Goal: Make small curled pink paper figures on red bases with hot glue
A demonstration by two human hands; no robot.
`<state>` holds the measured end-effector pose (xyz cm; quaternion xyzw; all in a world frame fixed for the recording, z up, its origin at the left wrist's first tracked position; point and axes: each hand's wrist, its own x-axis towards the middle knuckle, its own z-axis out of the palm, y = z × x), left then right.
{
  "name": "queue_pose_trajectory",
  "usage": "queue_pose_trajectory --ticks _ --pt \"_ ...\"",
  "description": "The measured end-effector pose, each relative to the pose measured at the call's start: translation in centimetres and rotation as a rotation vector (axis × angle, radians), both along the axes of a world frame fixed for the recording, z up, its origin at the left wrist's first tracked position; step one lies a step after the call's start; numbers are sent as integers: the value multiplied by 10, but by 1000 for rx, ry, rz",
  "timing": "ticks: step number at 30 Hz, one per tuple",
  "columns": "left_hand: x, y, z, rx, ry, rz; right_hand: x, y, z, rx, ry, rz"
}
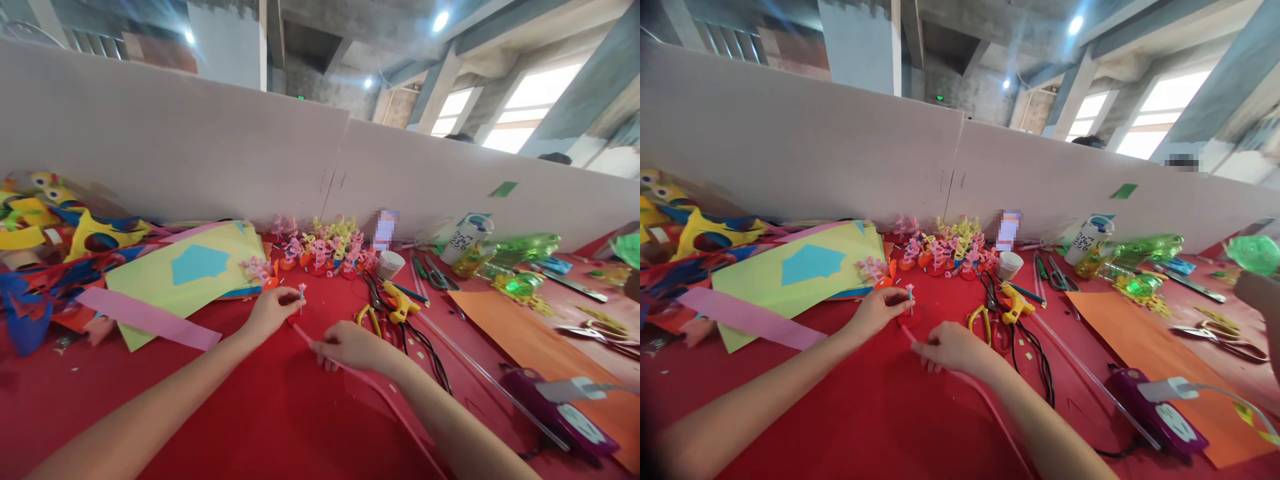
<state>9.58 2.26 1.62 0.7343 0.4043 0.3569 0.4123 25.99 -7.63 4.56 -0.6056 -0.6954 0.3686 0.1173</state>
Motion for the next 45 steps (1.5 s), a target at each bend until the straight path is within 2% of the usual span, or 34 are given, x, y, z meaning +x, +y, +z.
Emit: queue_pose_trajectory --ticks 2,4,6,7,10,13,16,19,22,26,29,33,37,39,41,43,45 --pt "1 0 -4 20 -14 40 4 -2 10 119 -229 -37" --pt "-1 0 -8 46 -36 72 16 0 18 182 -507 -175" --pt "-4 0 -11 70 -54 88 34 3 22 129 -764 -343" --pt "-5 -1 -12 83 -59 92 43 5 22 94 -814 -376" --pt "-8 -2 -14 111 -56 82 62 10 14 18 -840 -378" --pt "-9 -2 -15 115 -49 72 67 14 6 11 -810 -327" --pt "-9 -1 -17 129 -38 82 75 16 7 21 -778 -334" --pt "-9 -1 -19 148 -27 86 96 18 13 29 -783 -483" --pt "-9 -2 -21 172 -33 72 122 20 10 -6 -777 -638" --pt "-9 -3 -21 209 -23 45 144 23 -3 -66 -655 -690" --pt "-9 -5 -20 232 -14 49 151 22 -6 -98 -508 -717" --pt "-9 -4 -20 227 -21 54 164 18 4 -71 -339 -788" --pt "-9 -1 -25 173 -50 68 172 17 19 32 -172 -820" --pt "-9 -1 -26 125 -73 96 165 18 25 167 98 -800" --pt "-9 -1 -27 79 -107 130 150 21 28 304 467 -750" --pt "-9 -1 -26 48 -137 159 129 25 29 342 700 -718" --pt "-8 -1 -26 33 -152 171 107 29 27 313 795 -726"
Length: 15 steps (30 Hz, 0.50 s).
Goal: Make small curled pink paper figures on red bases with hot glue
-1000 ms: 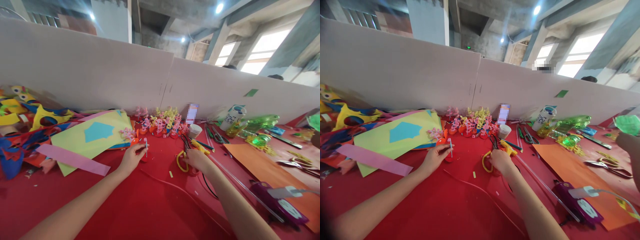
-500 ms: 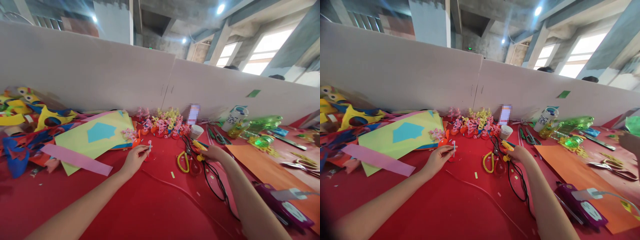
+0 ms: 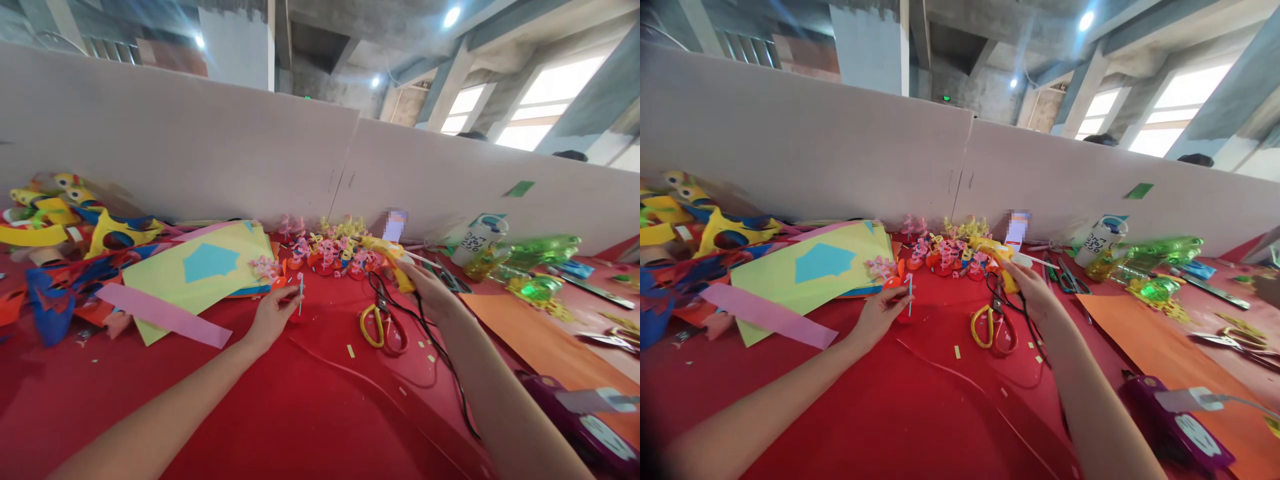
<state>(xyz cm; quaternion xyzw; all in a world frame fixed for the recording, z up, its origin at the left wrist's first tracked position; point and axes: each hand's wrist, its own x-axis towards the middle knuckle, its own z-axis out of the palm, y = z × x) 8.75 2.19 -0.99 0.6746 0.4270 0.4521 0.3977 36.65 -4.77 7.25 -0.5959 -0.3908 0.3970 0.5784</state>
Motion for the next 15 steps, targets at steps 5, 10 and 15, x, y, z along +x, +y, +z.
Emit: queue_pose_trajectory --ticks 5,10,15 --pt "1 2 0 -12 -18 -23 -50 1 -17 -13 85 250" --pt "0 2 2 -4 -25 -25 -77 -4 -29 60 -115 373" --pt "0 1 3 -3 -44 15 -85 -8 -33 -9 -357 379"
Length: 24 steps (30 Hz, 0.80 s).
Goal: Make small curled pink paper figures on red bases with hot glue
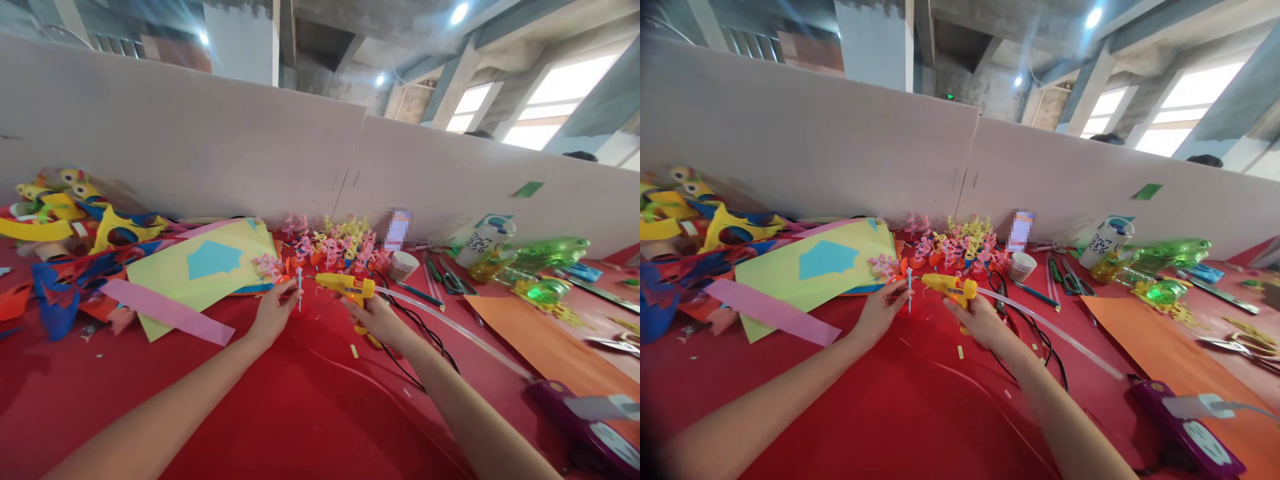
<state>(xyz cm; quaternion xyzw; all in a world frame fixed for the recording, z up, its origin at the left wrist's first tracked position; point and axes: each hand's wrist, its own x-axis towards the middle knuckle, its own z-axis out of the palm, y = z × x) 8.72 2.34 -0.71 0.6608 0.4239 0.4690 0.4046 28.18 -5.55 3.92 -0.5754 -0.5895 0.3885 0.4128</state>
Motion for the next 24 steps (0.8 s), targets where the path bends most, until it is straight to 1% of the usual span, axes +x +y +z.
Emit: queue_pose_trajectory --ticks 2,5,7,10,13,15,18,24 --pt "0 0 -1 -12 -20 6 0 0 -3 25 -97 -4" --pt "1 0 -1 -22 -46 11 -1 1 -7 145 -229 -22" --pt "2 0 -1 -23 -56 14 -3 2 -8 187 -305 -26" --pt "2 -1 -1 -23 -70 18 -6 0 -7 223 -352 1" --pt "2 -2 0 -28 -74 17 -8 -1 -6 263 -385 -6" --pt "2 -2 1 -35 -71 14 -8 -1 -7 258 -435 -28" --pt "3 -2 1 -35 -81 15 -8 -1 -10 212 -490 -52" --pt "3 -2 0 -33 -90 8 -9 0 -13 217 -470 -18"
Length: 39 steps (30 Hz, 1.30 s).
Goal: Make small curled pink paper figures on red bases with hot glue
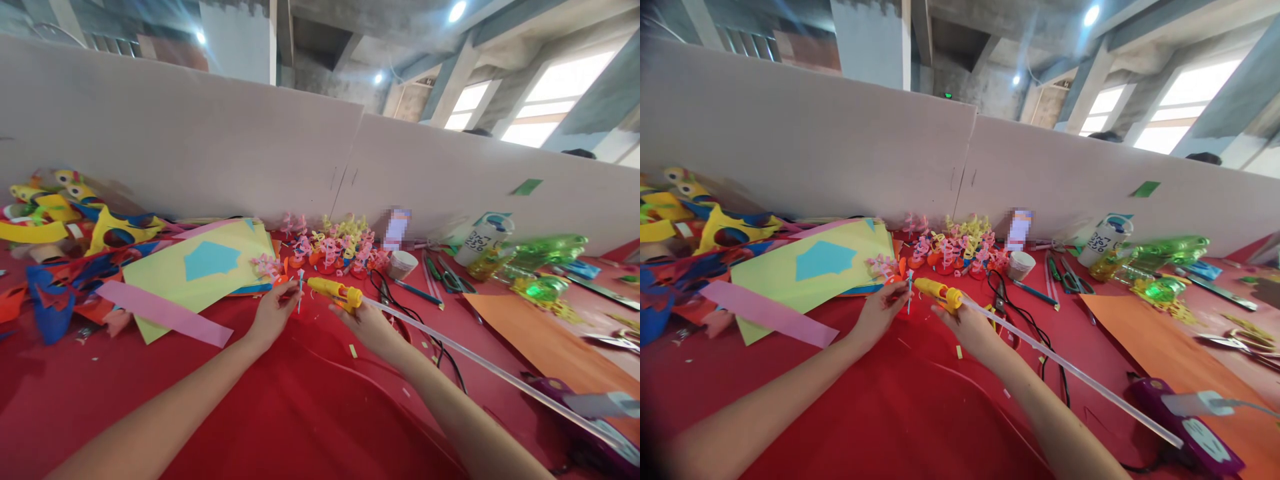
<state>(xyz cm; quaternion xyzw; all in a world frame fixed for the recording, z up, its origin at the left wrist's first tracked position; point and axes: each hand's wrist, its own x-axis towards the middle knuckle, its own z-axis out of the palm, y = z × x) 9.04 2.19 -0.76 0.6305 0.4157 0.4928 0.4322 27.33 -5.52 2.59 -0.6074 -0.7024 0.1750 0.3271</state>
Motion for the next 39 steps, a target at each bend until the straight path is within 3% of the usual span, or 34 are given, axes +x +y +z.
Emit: queue_pose_trajectory --ticks 39 --pt "-1 -2 2 13 17 2 1 -3 8 37 -61 -16"
